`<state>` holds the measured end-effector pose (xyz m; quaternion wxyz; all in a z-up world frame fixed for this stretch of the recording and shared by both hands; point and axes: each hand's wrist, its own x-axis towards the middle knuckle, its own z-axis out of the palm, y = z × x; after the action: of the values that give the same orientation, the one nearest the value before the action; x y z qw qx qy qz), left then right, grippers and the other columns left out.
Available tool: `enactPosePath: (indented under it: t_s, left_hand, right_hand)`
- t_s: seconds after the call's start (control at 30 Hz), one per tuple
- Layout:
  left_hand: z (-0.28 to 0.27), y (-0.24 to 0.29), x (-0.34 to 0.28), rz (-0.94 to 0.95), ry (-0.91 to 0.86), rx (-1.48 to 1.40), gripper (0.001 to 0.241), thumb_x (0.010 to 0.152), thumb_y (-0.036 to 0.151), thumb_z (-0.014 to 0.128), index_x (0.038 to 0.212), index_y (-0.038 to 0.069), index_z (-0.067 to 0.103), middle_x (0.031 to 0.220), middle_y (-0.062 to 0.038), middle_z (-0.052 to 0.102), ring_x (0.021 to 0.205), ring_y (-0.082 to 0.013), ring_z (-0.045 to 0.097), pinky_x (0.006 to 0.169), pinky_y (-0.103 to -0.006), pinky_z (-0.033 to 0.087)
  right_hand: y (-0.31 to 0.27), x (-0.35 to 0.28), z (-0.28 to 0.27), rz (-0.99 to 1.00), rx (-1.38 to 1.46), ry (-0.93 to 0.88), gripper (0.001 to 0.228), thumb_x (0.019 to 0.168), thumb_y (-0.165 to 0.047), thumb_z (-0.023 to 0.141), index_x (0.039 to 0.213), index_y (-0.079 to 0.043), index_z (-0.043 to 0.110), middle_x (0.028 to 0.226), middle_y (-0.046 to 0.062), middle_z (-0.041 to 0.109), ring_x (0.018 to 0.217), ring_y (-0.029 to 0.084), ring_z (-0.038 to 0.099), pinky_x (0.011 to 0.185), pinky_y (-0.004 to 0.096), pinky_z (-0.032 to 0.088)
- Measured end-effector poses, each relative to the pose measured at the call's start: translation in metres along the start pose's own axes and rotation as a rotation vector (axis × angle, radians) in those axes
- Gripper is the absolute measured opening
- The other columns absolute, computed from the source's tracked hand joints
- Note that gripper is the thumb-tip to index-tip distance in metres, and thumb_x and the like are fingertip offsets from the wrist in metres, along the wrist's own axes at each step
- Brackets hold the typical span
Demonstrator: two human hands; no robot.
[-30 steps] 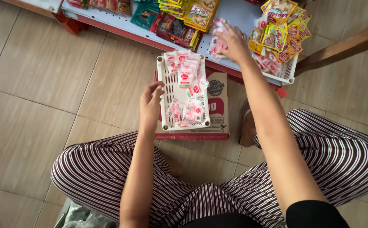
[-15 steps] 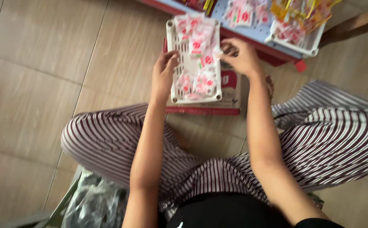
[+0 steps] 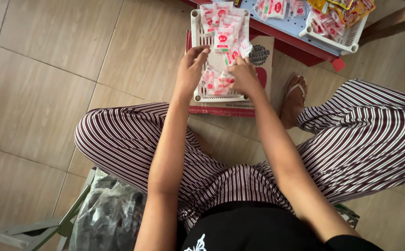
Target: The person arranges instant noodle packets on a store shelf, taking them from a cardboard box and placing them in rows. Later, the person sits on the floor and organizes small white packets into a white basket.
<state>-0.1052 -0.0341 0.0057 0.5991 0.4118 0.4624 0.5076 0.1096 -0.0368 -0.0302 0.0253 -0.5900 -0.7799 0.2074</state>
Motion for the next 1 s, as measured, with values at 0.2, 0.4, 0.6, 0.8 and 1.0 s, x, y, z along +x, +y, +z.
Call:
enactPosePath:
  t_s: [0.2, 0.4, 0.6, 0.8, 1.0]
  left_hand:
    - [-0.002, 0.003, 0.003, -0.05, 0.059, 0.026, 0.033, 0.103, 0.023, 0.063, 0.126, 0.0, 0.069, 0.103, -0.001, 0.07, 0.089, -0.0076, 0.057, 0.079, -0.0255, 0.047]
    - [-0.015, 0.0, -0.009, 0.43, 0.03, 0.87, 0.032, 0.086, 0.006, 0.072, 0.117, 0.006, 0.07, 0.115, -0.013, 0.073, 0.107, -0.0329, 0.067, 0.091, -0.0421, 0.053]
    - [-0.009, -0.013, -0.017, 0.06, -0.073, 1.067, 0.043, 0.078, -0.001, 0.067, 0.119, 0.014, 0.068, 0.116, -0.009, 0.07, 0.107, -0.034, 0.067, 0.084, -0.0462, 0.054]
    - [-0.006, -0.012, -0.01, -0.003, -0.063, 1.06, 0.044, 0.081, 0.009, 0.071, 0.124, 0.014, 0.065, 0.12, -0.009, 0.069, 0.104, -0.0342, 0.068, 0.082, -0.0471, 0.054]
    - [-0.006, -0.007, -0.006, 0.144, 0.053, 1.036, 0.042, 0.086, 0.022, 0.077, 0.123, 0.01, 0.064, 0.118, -0.014, 0.069, 0.101, -0.0381, 0.068, 0.081, -0.049, 0.054]
  right_hand:
    - [0.01, 0.016, 0.031, -0.096, 0.443, -0.059, 0.052, 0.082, -0.031, 0.088, 0.114, 0.003, 0.066, 0.124, 0.023, 0.059, 0.113, 0.038, 0.061, 0.097, 0.043, 0.05]
    - [0.015, 0.025, 0.065, -0.068, 0.391, 0.119, 0.053, 0.096, -0.038, 0.071, 0.13, 0.003, 0.063, 0.12, 0.025, 0.064, 0.111, 0.04, 0.063, 0.097, 0.045, 0.049]
    - [0.023, 0.023, 0.039, -0.084, 0.527, -0.104, 0.063, 0.1, -0.057, 0.064, 0.135, -0.005, 0.061, 0.128, 0.018, 0.064, 0.118, 0.034, 0.063, 0.101, 0.043, 0.047]
    - [-0.004, 0.009, 0.03, -0.018, -0.006, -0.065, 0.072, 0.069, -0.059, 0.087, 0.118, -0.01, 0.067, 0.121, 0.018, 0.062, 0.119, 0.037, 0.056, 0.096, 0.05, 0.043]
    - [0.009, 0.014, 0.046, -0.08, 0.115, -0.088, 0.078, 0.077, -0.064, 0.081, 0.127, -0.008, 0.06, 0.115, 0.02, 0.068, 0.117, 0.043, 0.06, 0.098, 0.055, 0.048]
